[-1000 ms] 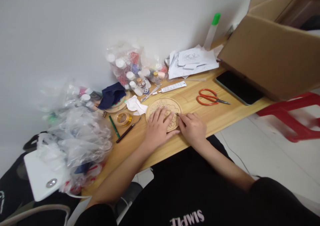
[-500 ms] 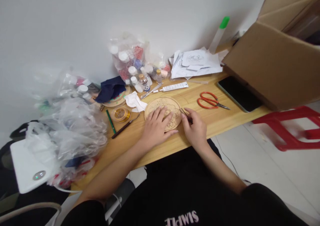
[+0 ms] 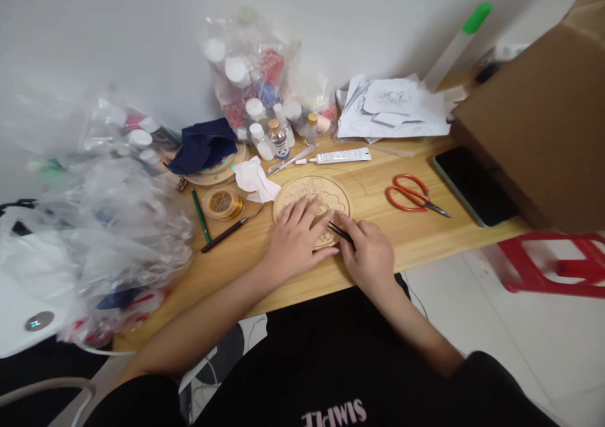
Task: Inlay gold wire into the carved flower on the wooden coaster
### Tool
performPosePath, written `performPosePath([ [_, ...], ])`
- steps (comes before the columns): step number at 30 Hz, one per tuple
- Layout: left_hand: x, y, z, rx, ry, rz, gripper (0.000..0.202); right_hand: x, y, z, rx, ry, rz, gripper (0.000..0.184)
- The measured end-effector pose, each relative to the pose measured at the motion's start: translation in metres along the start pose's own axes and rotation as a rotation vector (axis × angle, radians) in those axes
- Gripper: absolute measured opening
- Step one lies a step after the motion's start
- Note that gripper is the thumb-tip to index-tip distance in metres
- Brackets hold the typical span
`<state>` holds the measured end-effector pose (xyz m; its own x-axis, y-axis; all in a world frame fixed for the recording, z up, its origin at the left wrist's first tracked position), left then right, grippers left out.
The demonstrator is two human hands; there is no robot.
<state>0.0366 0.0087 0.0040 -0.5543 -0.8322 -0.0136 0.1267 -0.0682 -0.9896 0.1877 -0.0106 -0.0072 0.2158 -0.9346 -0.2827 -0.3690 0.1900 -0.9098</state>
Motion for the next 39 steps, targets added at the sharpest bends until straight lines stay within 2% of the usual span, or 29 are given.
performPosePath([
  [6, 0.000, 0.001, -0.001, 0.001, 0.006, -0.018, 0.069, -0.004, 0.002, -0.001, 0.053, -0.021, -0.063, 0.039],
  [11, 0.000, 0.003, -0.002, -0.010, 0.015, -0.016, 0.070, -0.009, -0.006, -0.003, 0.117, -0.017, -0.154, 0.039],
  [18, -0.001, 0.000, -0.002, -0.010, 0.035, -0.015, 0.071, -0.020, -0.019, -0.008, 0.171, 0.093, -0.474, 0.043],
  [21, -0.002, 0.000, -0.002, -0.007, 0.031, -0.034, 0.071, -0.023, -0.021, -0.008, 0.169, 0.114, -0.510, 0.043],
  [25, -0.002, 0.001, -0.002, -0.005, 0.023, -0.042, 0.072, -0.022, -0.019, -0.005, 0.129, 0.097, -0.448, 0.041],
  [32, -0.001, 0.001, -0.003, 0.006, 0.026, -0.032, 0.071, -0.015, -0.011, 0.007, 0.007, 0.014, -0.206, 0.037],
  [39, -0.001, 0.001, -0.002, -0.013, 0.029, -0.015, 0.071, -0.009, -0.005, 0.009, -0.051, 0.004, -0.040, 0.033],
])
Point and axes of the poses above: each hand's wrist, its own x-axis away from the middle knuckle, its own y-axis out of the palm, z = x × y, the point moved 3 cm from there along -x, towards the middle knuckle, and after that the axes turned 5 degrees about -z, right-handed, at the moved point
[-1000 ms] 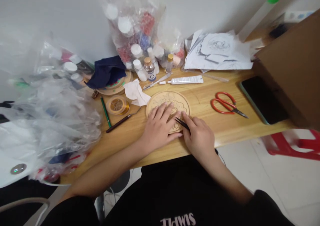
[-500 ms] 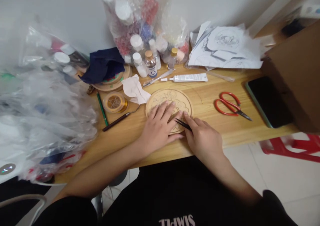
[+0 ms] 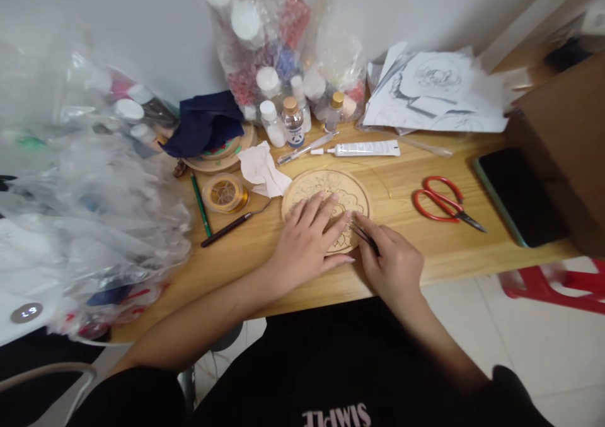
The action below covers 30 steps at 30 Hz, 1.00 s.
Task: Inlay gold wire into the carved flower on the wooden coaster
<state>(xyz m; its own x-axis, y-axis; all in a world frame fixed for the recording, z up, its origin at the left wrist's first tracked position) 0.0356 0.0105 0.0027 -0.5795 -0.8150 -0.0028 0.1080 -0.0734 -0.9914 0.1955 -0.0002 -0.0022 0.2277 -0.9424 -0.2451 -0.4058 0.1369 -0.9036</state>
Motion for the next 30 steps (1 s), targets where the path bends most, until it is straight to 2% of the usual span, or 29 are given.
performPosePath([
  [3, -0.0001, 0.0005, -0.0001, -0.006, -0.001, 0.002, 0.072, 0.0008, -0.0005, -0.0007, -0.014, -0.018, 0.040, 0.032],
  [7, 0.0001, 0.0006, -0.0006, -0.007, -0.001, 0.001, 0.072, 0.0006, -0.0009, -0.0026, 0.024, -0.069, 0.029, 0.032],
  [21, -0.0001, -0.0011, -0.0006, -0.012, -0.006, -0.005, 0.071, -0.0029, -0.0014, -0.0064, 0.098, -0.107, 0.057, 0.030],
  [30, -0.0003, -0.0023, -0.0005, -0.001, -0.017, -0.034, 0.068, -0.0023, 0.0000, -0.0044, 0.081, -0.095, 0.011, 0.032],
])
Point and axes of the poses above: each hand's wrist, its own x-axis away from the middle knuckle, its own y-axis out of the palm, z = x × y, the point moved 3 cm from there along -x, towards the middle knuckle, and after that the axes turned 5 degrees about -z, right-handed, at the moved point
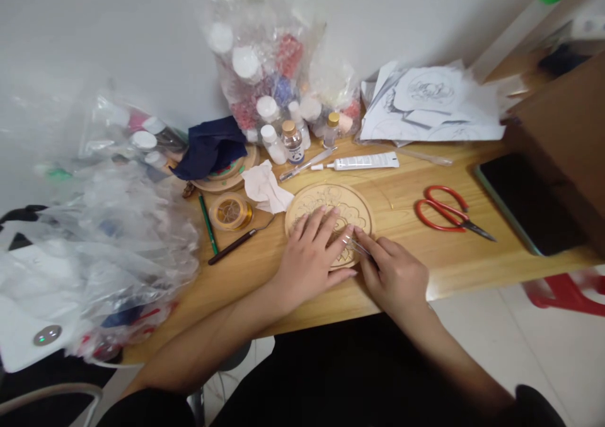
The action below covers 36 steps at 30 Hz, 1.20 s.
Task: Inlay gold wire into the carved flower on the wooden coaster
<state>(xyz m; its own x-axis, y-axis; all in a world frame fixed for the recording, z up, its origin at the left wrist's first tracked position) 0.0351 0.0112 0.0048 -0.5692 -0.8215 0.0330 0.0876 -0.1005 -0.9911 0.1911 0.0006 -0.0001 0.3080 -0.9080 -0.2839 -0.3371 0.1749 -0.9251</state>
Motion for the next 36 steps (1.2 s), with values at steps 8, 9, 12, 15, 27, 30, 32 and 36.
performPosePath([
  [8, -0.0001, -0.0005, 0.0008, -0.003, -0.002, 0.004, 0.066, 0.0000, 0.0002, -0.0009, -0.003, -0.010, 0.029, 0.032],
  [9, -0.0003, -0.0007, 0.0006, 0.000, -0.003, 0.003, 0.067, 0.0002, 0.0003, -0.0008, -0.002, -0.007, 0.029, 0.032],
  [12, -0.0007, -0.0008, 0.0004, 0.007, -0.004, 0.003, 0.067, 0.0012, 0.0009, 0.0001, 0.006, 0.016, 0.015, 0.032],
  [15, -0.0007, -0.0004, 0.0006, 0.003, 0.000, 0.020, 0.067, 0.0017, 0.0006, 0.0014, -0.011, 0.049, 0.012, 0.033],
  [27, -0.0009, -0.0011, 0.0000, 0.021, -0.005, 0.020, 0.067, 0.0033, 0.0054, 0.0009, -0.015, 0.079, -0.012, 0.037],
  [30, -0.0010, -0.0010, 0.0001, 0.019, -0.004, 0.016, 0.067, 0.0029, 0.0048, 0.0007, 0.002, 0.071, -0.017, 0.036],
  [32, -0.0010, -0.0012, 0.0004, 0.020, -0.003, 0.007, 0.067, 0.0019, 0.0034, 0.0003, 0.003, 0.060, -0.008, 0.035],
  [36, -0.0013, -0.0015, 0.0007, 0.019, -0.004, 0.002, 0.068, 0.0007, 0.0026, 0.0004, -0.007, 0.054, -0.016, 0.033],
])
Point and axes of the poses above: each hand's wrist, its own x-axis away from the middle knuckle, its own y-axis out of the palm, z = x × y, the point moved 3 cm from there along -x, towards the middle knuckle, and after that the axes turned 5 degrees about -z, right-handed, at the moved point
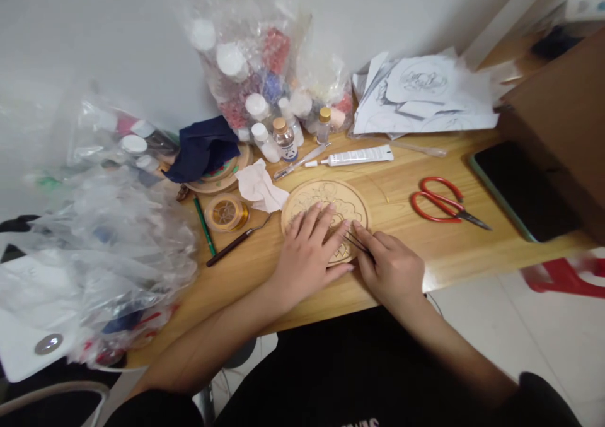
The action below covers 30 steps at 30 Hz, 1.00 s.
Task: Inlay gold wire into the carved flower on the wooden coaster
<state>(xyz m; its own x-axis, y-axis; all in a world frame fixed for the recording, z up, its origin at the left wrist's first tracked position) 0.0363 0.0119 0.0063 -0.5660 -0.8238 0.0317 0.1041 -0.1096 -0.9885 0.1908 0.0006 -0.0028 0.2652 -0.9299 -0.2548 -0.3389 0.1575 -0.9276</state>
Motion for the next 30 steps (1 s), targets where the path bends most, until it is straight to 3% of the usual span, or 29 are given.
performPosePath([
  [9, 0.0010, 0.0046, -0.0031, 0.005, 0.017, 0.041, 0.069, 0.0022, 0.0021, 0.0025, -0.059, 0.044, -0.032, 0.036],
  [30, 0.0015, 0.0058, -0.0032, -0.022, 0.043, 0.070, 0.068, 0.0001, -0.0025, 0.0004, -0.051, 0.015, 0.056, 0.032],
])
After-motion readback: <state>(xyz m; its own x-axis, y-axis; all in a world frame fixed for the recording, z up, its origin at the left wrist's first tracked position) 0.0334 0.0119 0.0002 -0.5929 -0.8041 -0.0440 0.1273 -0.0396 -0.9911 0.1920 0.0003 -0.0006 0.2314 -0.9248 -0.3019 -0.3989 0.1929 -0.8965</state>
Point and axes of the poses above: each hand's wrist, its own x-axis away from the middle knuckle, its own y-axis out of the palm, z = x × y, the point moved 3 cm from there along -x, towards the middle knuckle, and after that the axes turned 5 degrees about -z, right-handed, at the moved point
